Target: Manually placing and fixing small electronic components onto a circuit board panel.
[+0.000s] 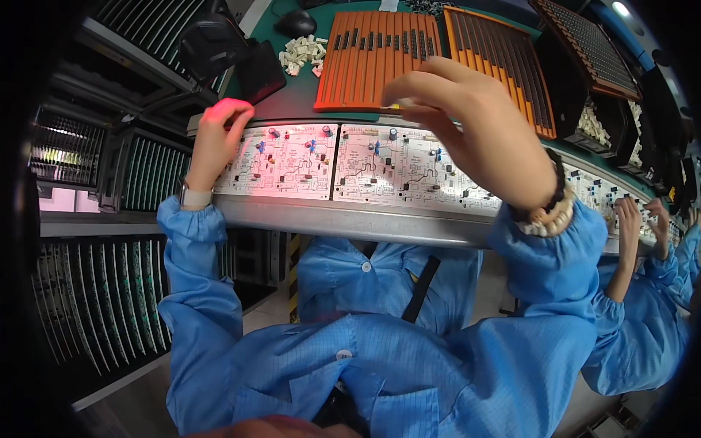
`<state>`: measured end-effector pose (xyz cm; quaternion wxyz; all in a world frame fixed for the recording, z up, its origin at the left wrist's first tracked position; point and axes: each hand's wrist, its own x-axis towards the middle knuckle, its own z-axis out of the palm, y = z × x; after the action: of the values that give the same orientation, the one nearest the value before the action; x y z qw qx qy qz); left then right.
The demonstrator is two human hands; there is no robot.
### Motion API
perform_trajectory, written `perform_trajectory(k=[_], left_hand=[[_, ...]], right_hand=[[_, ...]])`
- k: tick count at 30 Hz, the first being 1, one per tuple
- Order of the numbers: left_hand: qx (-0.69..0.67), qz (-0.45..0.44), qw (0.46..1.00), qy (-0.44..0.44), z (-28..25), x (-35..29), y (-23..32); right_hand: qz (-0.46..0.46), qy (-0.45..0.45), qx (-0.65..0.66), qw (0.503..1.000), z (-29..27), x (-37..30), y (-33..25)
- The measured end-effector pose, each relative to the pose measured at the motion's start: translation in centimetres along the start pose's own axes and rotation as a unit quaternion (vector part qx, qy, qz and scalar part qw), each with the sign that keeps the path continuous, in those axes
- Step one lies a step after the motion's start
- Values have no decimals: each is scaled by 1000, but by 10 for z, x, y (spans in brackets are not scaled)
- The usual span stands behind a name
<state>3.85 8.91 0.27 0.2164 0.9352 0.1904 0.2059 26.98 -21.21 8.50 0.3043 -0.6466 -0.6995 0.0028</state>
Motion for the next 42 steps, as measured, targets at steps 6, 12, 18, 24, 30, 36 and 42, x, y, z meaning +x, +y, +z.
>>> perform_trajectory(k=[6,12,18,24,30,36,42], left_hand=[[19,117,983,137,56,66,-18],[90,104,981,134,65,88,-17],[-45,53,991,115,69,82,-21],[-148,46,982,110,54,73,-10],[-204,40,976,64,48,72,-18],[-179,52,979,84,42,66,-6],[-235,15,971,40,40,63,-6]], right_hand=[[-11,-19,128,992,57,46,6],[-14,-42,52,998,103,75,15],[25,-49,36,998,139,82,27],[83,-70,-42,993,146,78,8],[42,-23,-137,989,158,72,3],[58,-49,-185,980,160,72,4],[64,-70,-196,976,157,75,1]])
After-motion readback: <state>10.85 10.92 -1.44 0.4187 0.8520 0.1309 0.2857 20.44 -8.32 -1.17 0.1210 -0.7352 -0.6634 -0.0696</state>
